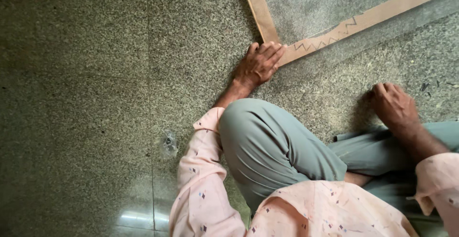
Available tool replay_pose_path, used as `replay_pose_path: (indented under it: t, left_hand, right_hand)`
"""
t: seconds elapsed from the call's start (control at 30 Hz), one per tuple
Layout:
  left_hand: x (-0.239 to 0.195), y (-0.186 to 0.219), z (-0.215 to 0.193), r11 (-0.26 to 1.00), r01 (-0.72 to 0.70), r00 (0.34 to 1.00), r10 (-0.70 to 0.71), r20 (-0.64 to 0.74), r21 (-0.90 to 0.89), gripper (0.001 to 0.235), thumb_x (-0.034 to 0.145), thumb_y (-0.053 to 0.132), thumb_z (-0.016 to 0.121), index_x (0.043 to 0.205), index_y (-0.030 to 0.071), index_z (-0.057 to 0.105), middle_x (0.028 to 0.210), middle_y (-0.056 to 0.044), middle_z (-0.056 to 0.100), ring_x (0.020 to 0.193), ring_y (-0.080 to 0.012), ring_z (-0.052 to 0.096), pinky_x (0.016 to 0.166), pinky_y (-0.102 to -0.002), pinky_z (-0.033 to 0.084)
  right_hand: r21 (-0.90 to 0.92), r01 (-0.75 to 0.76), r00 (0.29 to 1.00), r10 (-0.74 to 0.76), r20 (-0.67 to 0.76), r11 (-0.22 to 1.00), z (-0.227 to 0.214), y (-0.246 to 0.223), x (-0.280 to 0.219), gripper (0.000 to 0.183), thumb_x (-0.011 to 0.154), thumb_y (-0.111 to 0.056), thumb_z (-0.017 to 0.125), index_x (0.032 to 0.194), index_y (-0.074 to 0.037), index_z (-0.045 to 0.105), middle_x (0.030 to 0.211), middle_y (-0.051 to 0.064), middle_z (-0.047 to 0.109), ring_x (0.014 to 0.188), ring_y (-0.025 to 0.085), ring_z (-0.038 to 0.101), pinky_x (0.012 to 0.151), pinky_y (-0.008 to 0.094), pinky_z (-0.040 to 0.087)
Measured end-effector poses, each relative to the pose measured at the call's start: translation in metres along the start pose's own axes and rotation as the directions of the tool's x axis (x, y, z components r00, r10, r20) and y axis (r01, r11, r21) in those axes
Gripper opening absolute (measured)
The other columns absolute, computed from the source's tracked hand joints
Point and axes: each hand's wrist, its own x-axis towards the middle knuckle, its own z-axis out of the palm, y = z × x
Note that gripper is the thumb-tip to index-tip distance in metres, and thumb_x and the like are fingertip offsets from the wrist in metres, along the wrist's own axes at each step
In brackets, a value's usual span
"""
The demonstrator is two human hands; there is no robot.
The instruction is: The person hammers nails into a wooden frame to secure a mesh screen, then uses scissors to trim the excess mesh around the frame edges.
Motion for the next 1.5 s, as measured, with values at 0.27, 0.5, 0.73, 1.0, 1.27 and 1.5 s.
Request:
replay_pose_path:
  t: [0.27, 0.5, 0.73, 1.0, 1.27, 1.5]
  left_hand:
    - [0.011, 0.003, -0.003, 0.994, 0.005, 0.995, -0.017, -0.099, -0.114, 0.041, 0.097, 0.028, 0.071, 0.132, 0.006, 0.065, 0.129, -0.005, 0.059, 0.125, -0.0232, 0.049, 0.108, -0.044, 0.04]
    - [0.021, 0.001, -0.014, 0.884, 0.086, 0.98, -0.158, -0.119, -0.46, 0.023, 0.095, 0.012, 0.068, 0.116, 0.004, 0.068, 0.123, -0.008, 0.065, 0.114, -0.0292, 0.064, 0.101, -0.041, 0.052]
    - [0.027, -0.005, -0.031, 0.515, 0.301, 0.906, -0.416, 0.073, -0.803, 0.028, 0.095, 0.014, 0.073, 0.122, 0.008, 0.069, 0.107, -0.012, 0.072, 0.1, -0.0275, 0.071, 0.087, -0.038, 0.057]
    - [0.032, -0.014, -0.021, 0.282, 0.36, 0.854, -0.484, 0.192, -0.889, 0.023, 0.098, 0.006, 0.071, 0.121, 0.006, 0.069, 0.111, -0.01, 0.077, 0.103, -0.0183, 0.074, 0.09, -0.032, 0.059]
    - [0.037, -0.022, -0.034, 0.473, 0.426, 0.888, -0.38, 0.258, -0.771, 0.028, 0.097, 0.003, 0.068, 0.126, 0.005, 0.068, 0.115, -0.013, 0.074, 0.106, -0.0216, 0.071, 0.092, -0.034, 0.055]
    - [0.045, -0.013, -0.039, 0.466, 0.442, 0.872, -0.423, 0.246, -0.767, 0.027, 0.096, 0.008, 0.071, 0.123, 0.006, 0.069, 0.11, -0.012, 0.074, 0.1, -0.02, 0.072, 0.088, -0.031, 0.056]
  right_hand:
    - [0.086, -0.155, 0.987, 0.157, -0.029, 0.984, 0.001, -0.017, 0.007, 0.014, 0.096, -0.017, 0.065, 0.108, -0.01, 0.068, 0.105, 0.016, 0.065, 0.101, 0.037, 0.065, 0.083, 0.048, 0.055]
    - [0.46, -0.073, 0.936, 0.22, -0.274, 0.885, -0.039, -0.078, 0.038, 0.019, 0.095, -0.002, 0.069, 0.113, -0.006, 0.068, 0.105, 0.013, 0.066, 0.094, 0.026, 0.068, 0.079, 0.038, 0.06]
    - [0.832, 0.234, 0.909, 0.19, -0.37, 0.503, -0.065, -0.201, 0.149, 0.034, 0.089, 0.004, 0.069, 0.122, -0.001, 0.065, 0.109, 0.011, 0.068, 0.092, 0.018, 0.067, 0.082, 0.032, 0.056]
    - [0.898, 0.212, 0.891, 0.301, -0.339, 0.385, -0.057, -0.228, 0.174, 0.024, 0.089, 0.002, 0.066, 0.112, -0.005, 0.066, 0.101, 0.012, 0.069, 0.088, 0.025, 0.07, 0.08, 0.036, 0.057]
    - [0.93, 0.128, 0.873, 0.406, -0.27, 0.345, -0.041, -0.23, 0.178, 0.017, 0.09, -0.005, 0.068, 0.107, -0.006, 0.065, 0.098, 0.014, 0.07, 0.091, 0.029, 0.071, 0.083, 0.04, 0.057]
    - [0.951, 0.015, 0.962, 0.254, -0.098, 0.31, -0.058, -0.204, 0.173, 0.018, 0.095, -0.014, 0.066, 0.113, -0.014, 0.068, 0.101, 0.009, 0.075, 0.084, 0.023, 0.073, 0.078, 0.042, 0.062]
